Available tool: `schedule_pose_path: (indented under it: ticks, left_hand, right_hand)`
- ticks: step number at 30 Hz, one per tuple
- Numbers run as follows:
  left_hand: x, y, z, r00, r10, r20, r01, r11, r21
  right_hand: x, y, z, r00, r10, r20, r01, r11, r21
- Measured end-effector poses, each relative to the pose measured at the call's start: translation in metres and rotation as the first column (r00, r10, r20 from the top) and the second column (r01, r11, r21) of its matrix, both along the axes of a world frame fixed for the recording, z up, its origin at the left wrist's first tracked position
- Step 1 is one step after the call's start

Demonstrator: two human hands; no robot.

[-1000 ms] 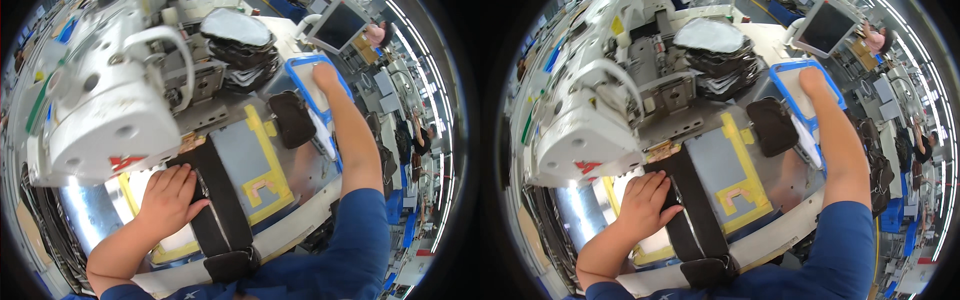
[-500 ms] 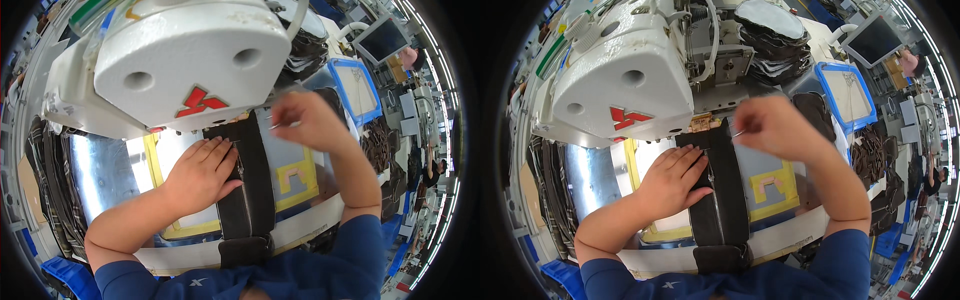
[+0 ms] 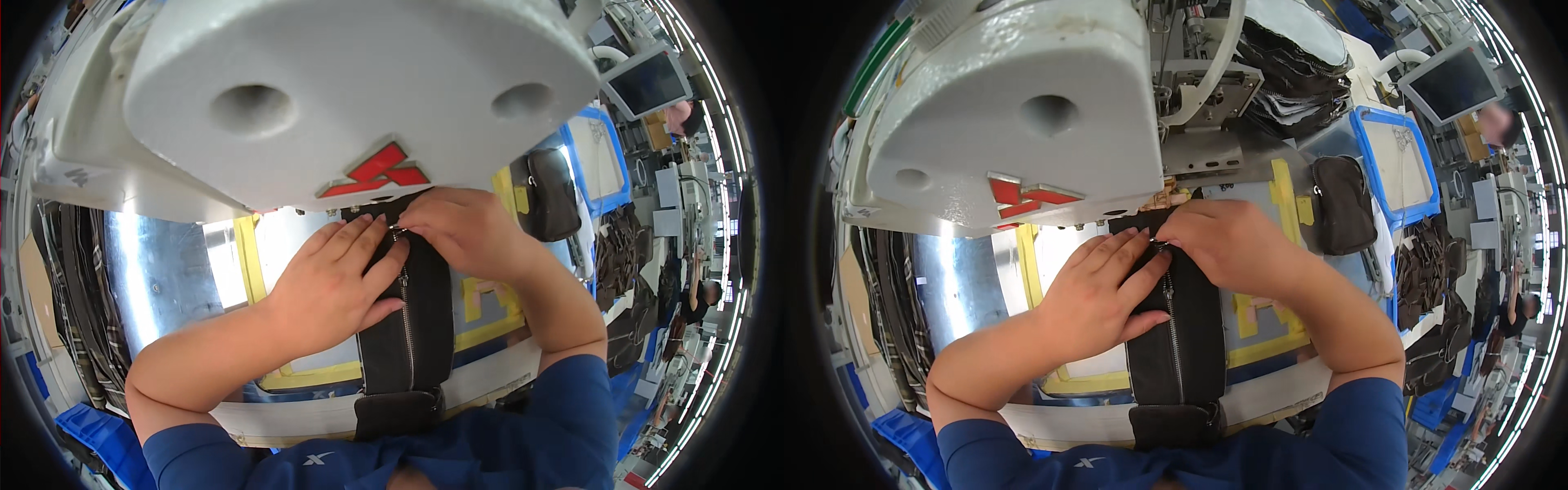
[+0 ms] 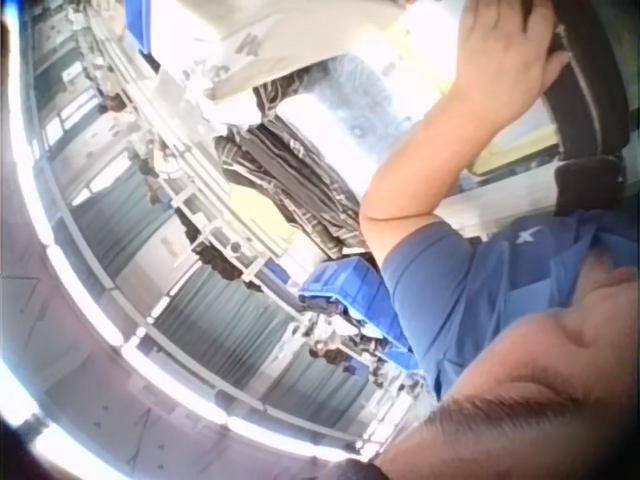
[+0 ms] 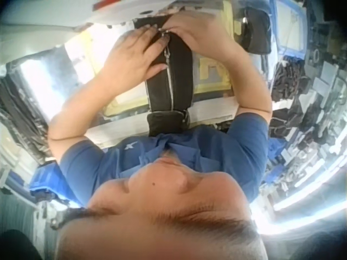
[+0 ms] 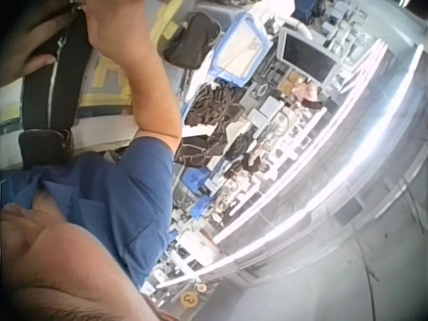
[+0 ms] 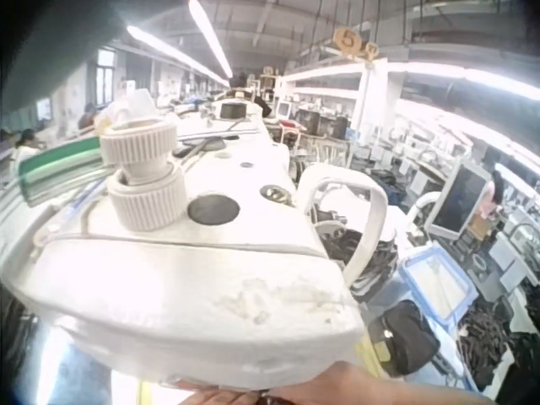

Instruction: The person aligns a zipper with a black fabric pouch and sews it using an industrial sewing machine. They repeat this process for multiple pouches, handling each one individually, aligning the zipper, and guiding the fabric through the machine.

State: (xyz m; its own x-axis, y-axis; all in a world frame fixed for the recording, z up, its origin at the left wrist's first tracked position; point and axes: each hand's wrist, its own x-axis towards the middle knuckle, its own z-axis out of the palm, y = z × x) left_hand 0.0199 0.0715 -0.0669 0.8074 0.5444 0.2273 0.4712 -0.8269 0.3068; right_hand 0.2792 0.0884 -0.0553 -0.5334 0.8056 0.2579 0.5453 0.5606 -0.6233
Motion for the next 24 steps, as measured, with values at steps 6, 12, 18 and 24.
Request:
schedule_pose_path:
  ticks: [6, 12, 18, 24]
  left_hand:
    - [0.0, 0.0, -0.003, 0.996, 0.049, 0.07, -0.048, 0.999, -0.014]
    - [0.001, -0.002, -0.002, 0.999, 0.053, 0.004, -0.053, 0.998, 0.029]
    - [0.004, -0.004, -0.004, 0.997, 0.051, -0.058, -0.043, 0.99, 0.131]
    - [0.005, 0.001, 0.003, 0.996, 0.079, -0.048, -0.077, 0.996, 0.048]
  right_hand:
    - [-0.007, 0.0, -0.006, 1.0, -0.012, 0.013, 0.011, 0.993, 0.116]
    - [-0.008, 0.002, -0.007, 0.994, -0.03, 0.101, 0.011, 0.982, 0.188]
    - [-0.014, 0.011, -0.004, 0.957, -0.081, 0.279, 0.03, 0.983, 0.182]
    - [-0.022, 0.026, 0.019, 0.873, 0.02, 0.488, -0.09, 0.989, 0.121]
